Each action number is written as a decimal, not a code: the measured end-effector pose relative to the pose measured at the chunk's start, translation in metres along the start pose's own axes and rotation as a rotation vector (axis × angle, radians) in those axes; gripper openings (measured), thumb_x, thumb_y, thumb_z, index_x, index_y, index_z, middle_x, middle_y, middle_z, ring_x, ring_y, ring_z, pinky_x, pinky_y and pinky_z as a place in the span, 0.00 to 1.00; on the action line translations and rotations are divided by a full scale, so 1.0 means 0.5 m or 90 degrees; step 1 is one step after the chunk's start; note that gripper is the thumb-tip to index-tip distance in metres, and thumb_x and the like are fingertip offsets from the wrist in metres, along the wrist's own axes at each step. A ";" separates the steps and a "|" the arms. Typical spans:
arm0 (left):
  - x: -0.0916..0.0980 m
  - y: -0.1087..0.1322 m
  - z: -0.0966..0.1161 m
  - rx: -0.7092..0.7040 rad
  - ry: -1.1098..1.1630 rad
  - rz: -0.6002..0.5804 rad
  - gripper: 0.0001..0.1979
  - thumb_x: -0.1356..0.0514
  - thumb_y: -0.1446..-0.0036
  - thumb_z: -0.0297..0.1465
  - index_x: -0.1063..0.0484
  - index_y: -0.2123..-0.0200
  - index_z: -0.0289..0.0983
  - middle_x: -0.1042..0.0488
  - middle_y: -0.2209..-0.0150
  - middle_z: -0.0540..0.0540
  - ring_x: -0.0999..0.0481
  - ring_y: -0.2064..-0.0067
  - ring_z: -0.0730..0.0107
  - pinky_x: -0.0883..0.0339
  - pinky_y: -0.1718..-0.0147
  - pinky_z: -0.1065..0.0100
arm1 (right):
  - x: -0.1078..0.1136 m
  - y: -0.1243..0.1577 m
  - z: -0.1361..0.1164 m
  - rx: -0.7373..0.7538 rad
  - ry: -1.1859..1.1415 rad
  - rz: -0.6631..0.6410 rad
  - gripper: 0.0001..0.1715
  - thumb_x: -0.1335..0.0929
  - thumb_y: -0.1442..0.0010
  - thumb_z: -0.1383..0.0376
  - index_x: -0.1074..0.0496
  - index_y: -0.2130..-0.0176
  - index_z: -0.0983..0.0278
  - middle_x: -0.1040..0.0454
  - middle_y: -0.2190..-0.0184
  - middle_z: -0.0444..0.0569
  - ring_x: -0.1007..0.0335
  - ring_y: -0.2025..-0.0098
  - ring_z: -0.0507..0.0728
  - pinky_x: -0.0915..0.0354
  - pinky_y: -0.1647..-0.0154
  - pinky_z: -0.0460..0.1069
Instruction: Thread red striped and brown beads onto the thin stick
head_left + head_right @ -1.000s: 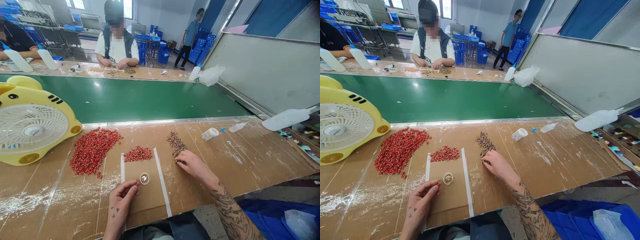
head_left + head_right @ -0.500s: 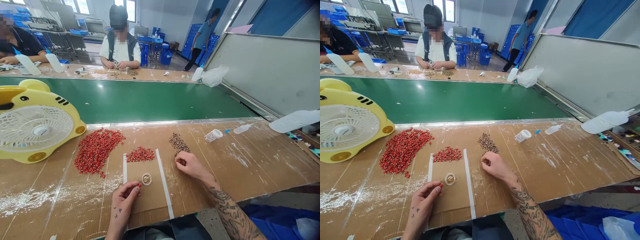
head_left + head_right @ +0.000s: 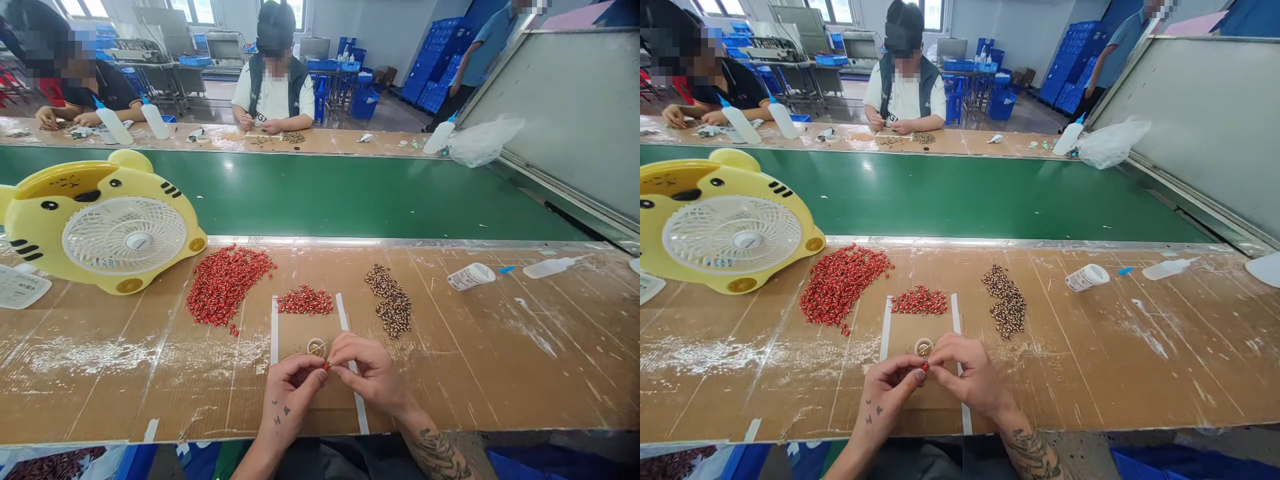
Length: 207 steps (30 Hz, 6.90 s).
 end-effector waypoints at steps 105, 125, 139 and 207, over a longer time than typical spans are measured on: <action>0.136 -0.048 -0.028 0.065 0.116 0.068 0.14 0.26 0.55 0.34 0.16 0.64 0.36 0.18 0.72 0.45 0.21 0.70 0.68 0.27 0.66 0.69 | -0.044 -0.035 0.065 0.000 0.312 -0.191 0.09 0.33 0.33 0.68 0.24 0.66 0.64 0.25 0.72 0.48 0.33 0.67 0.55 0.39 0.65 0.49; 0.098 -0.038 -0.070 0.162 0.204 0.033 0.11 0.23 0.66 0.27 0.15 0.73 0.36 0.19 0.71 0.45 0.26 0.70 0.73 0.32 0.68 0.73 | -0.042 -0.027 0.075 0.006 0.374 -0.205 0.13 0.34 0.34 0.69 0.31 0.71 0.64 0.31 0.75 0.45 0.38 0.70 0.54 0.44 0.68 0.49; 0.060 -0.022 -0.039 0.142 0.345 -0.050 0.11 0.22 0.67 0.27 0.20 0.78 0.36 0.25 0.76 0.49 0.30 0.74 0.75 0.39 0.73 0.73 | -0.044 -0.029 0.070 0.019 0.376 -0.212 0.15 0.37 0.32 0.67 0.31 0.72 0.64 0.31 0.75 0.47 0.37 0.71 0.55 0.43 0.69 0.49; 0.119 -0.033 -0.086 0.145 -0.012 0.075 0.17 0.24 0.62 0.41 0.15 0.69 0.36 0.16 0.69 0.42 0.20 0.66 0.61 0.28 0.65 0.69 | 0.247 0.005 0.114 -0.269 0.579 -0.022 0.09 0.33 0.38 0.72 0.21 0.63 0.65 0.22 0.65 0.52 0.27 0.59 0.61 0.33 0.56 0.54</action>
Point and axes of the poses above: each hand's wrist, its own y-axis away from the middle knuckle, its own x-axis out of the back of the hand, z = x × y, the point moved 10 cm from there along -y, towards the middle knuckle
